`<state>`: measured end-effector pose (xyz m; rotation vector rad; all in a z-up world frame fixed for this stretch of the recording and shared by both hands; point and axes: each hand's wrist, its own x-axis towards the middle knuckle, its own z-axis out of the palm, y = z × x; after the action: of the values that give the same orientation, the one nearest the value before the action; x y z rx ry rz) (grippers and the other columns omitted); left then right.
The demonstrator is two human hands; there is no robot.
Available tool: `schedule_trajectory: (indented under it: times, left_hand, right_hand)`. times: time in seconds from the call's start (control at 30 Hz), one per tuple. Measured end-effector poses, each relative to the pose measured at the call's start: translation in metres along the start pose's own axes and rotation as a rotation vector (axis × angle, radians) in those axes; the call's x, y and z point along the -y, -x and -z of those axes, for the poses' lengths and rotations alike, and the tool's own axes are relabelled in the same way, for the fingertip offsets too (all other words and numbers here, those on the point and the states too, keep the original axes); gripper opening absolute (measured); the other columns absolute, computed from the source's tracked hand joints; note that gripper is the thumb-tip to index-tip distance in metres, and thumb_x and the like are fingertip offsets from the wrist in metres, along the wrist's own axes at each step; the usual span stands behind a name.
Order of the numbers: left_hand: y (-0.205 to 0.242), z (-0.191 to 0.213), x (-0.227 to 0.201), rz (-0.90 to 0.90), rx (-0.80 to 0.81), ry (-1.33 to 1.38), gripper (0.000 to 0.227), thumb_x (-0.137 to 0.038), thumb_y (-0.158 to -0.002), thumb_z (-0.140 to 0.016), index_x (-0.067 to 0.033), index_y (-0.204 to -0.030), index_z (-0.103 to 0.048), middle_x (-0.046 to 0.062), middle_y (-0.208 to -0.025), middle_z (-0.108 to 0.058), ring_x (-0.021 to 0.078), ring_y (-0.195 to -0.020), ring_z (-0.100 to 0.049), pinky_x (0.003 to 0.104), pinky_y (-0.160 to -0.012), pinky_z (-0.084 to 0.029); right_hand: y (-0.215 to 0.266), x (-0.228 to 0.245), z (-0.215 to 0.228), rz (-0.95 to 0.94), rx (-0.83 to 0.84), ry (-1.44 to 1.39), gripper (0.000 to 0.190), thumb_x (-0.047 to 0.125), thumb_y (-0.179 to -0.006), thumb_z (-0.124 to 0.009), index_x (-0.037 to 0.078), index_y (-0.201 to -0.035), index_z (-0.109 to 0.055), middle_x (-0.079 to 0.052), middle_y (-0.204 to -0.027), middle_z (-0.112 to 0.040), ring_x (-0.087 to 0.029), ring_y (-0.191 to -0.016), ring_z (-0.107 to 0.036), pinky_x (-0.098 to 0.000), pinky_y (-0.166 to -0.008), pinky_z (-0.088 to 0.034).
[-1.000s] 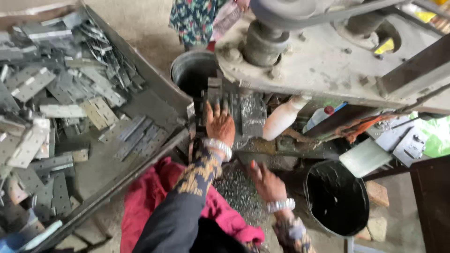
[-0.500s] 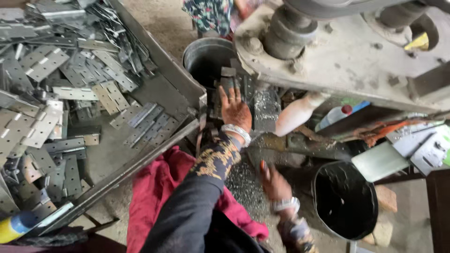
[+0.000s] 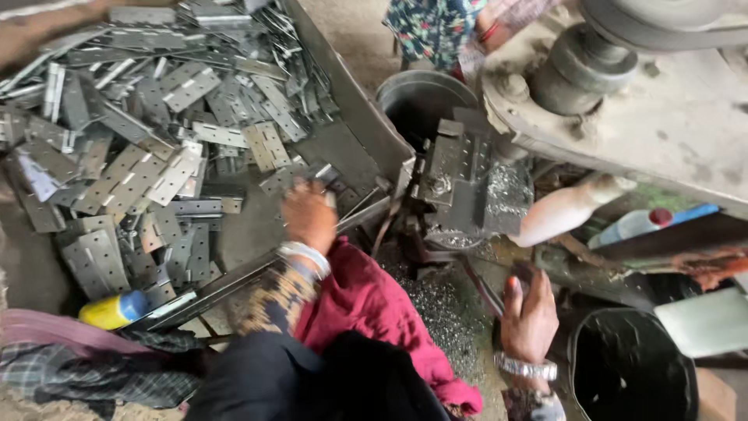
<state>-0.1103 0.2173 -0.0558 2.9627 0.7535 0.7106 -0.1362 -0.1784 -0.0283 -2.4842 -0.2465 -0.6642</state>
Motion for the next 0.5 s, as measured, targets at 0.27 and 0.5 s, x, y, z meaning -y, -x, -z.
schedule_trajectory:
  times: [0.27,0.5]
  left_hand:
    - [-0.047,-0.043,0.041,-0.111,0.149,0.144,0.061,-0.047,-0.081,-0.078,-0.0031,-0.123,-0.067,0.020,-0.137,-0.059,0.0399,-0.125,-0.056,0.050,-0.100,-0.051]
    - [-0.024,-0.007,-0.019,-0.143,0.129,0.126,0.051,-0.050,-0.083,-0.076,-0.0067,-0.108,-0.071,0.018,-0.118,-0.066,0.0371,-0.109,-0.063,0.052,-0.087,-0.053]
  right_hand:
    - [-0.013,0.038,0.022,-0.078,0.095,-0.003,0.049,0.049,-0.107,-0.047,0.005,-0.121,-0.065,-0.021,-0.113,-0.069,-0.044,-0.103,-0.065,-0.0528,-0.085,-0.051]
    - [-0.021,0.040,0.023,-0.150,0.280,0.284,0.037,0.044,-0.097,-0.059,0.010,-0.109,-0.067,-0.014,-0.100,-0.072,-0.037,-0.090,-0.070,-0.0499,-0.075,-0.054]
